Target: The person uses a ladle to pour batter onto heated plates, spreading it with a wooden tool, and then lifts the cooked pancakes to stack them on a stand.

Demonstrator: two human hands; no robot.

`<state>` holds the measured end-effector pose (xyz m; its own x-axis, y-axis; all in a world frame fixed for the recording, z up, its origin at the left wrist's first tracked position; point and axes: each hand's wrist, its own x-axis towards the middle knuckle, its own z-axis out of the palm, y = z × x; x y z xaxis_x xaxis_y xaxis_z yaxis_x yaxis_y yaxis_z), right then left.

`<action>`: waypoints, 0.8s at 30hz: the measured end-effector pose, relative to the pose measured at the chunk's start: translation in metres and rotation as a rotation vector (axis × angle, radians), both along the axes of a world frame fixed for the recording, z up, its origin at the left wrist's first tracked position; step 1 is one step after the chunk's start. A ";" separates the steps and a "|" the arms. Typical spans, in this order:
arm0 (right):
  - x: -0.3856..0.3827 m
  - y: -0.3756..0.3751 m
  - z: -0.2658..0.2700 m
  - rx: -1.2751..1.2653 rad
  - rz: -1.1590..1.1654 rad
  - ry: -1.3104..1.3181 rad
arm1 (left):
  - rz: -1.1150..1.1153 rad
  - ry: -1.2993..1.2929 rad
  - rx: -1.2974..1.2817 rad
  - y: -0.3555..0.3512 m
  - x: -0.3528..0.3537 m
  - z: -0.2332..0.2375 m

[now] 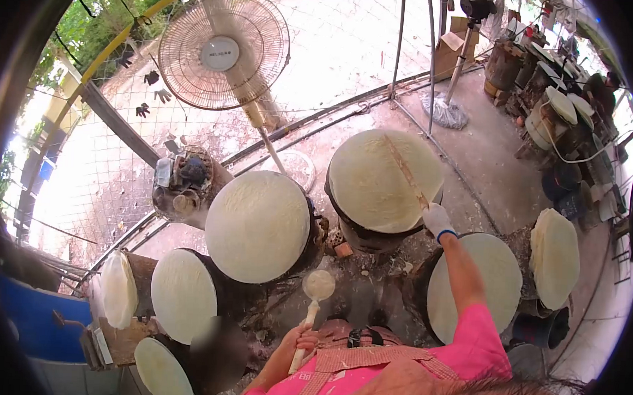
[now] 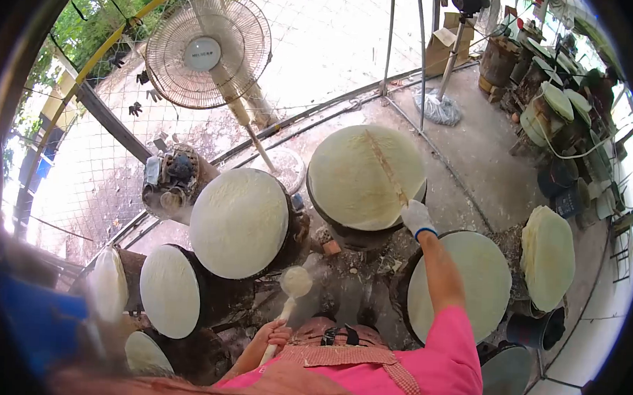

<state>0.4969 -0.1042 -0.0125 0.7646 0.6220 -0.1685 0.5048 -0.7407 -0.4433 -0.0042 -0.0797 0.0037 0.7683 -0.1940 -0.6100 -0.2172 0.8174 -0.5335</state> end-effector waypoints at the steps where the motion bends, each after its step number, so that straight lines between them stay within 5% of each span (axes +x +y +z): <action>1: -0.007 0.001 0.001 0.027 -0.015 0.064 | -0.007 0.012 -0.010 0.003 -0.004 0.000; 13: -0.045 -0.019 0.000 0.038 -0.010 0.256 | -0.087 0.074 -0.002 0.032 -0.007 0.011; 16: -0.062 -0.050 0.043 0.238 -0.191 0.966 | -0.114 0.062 0.037 0.028 -0.011 0.009; 20: -0.078 -0.099 0.068 0.177 -0.067 1.110 | -0.070 -0.011 0.025 0.004 -0.023 0.002; 23: -0.103 -0.122 0.100 -0.128 0.048 0.923 | -0.040 0.089 0.093 -0.026 -0.034 -0.002; 24: -0.116 -0.126 0.094 -0.185 0.058 0.965 | -0.039 -0.051 0.132 -0.040 -0.049 -0.024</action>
